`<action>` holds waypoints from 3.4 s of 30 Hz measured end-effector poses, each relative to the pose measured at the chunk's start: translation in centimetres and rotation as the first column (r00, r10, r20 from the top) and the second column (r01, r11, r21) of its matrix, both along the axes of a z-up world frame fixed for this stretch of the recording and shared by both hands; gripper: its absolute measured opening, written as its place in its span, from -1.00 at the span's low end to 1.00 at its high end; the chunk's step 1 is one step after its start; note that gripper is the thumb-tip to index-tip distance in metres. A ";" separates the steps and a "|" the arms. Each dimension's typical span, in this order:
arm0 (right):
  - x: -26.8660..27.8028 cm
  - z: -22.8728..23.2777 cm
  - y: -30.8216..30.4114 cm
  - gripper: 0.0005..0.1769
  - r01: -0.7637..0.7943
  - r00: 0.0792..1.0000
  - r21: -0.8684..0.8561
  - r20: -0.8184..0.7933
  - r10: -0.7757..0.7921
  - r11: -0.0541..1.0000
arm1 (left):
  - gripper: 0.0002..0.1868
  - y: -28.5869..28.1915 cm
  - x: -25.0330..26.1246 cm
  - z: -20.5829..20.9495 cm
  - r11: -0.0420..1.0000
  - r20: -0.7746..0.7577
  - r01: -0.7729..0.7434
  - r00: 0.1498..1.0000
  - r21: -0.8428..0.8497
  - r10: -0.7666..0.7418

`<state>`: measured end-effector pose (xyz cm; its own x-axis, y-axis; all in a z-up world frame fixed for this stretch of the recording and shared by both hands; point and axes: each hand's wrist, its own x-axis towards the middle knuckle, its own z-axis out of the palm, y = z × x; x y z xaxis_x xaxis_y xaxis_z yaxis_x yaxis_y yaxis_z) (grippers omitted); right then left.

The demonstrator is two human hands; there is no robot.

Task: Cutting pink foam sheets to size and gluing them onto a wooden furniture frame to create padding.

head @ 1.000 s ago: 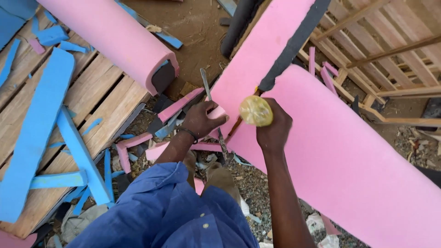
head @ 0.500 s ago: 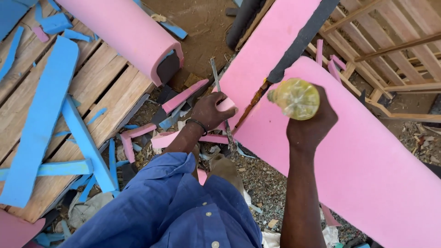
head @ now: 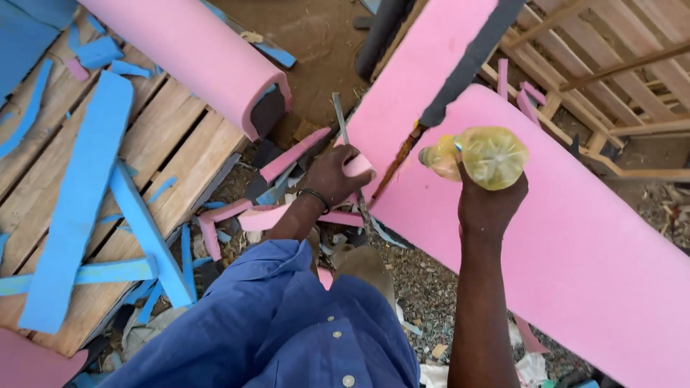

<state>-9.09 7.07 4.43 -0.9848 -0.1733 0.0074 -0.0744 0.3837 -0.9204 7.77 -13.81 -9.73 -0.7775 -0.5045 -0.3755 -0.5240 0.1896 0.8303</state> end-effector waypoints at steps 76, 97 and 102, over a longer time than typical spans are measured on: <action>9.0 0.9 2.0 -0.42 0.473 0.813 -0.527 0.569 -0.121 0.706 | -0.52 -1.3 -1.7 9.1 0.815 -0.319 0.481 0.866 0.323 -0.385; 18.4 3.1 -10.8 -0.38 0.222 0.964 0.229 -0.198 -0.178 0.948 | -0.20 -3.3 -7.3 11.3 0.952 -0.012 -0.217 0.974 0.217 0.224; 21.0 -3.7 -12.1 -0.11 0.197 0.980 0.328 -0.100 -0.174 0.924 | 0.01 -2.0 -7.5 11.2 0.912 0.183 -0.103 0.983 0.398 0.032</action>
<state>11.91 -5.01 0.72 -0.9988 0.0087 0.0484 -0.0295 0.6810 -0.7317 0.27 -15.85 1.46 -0.6542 -0.3305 -0.6803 -0.6623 -0.1840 0.7263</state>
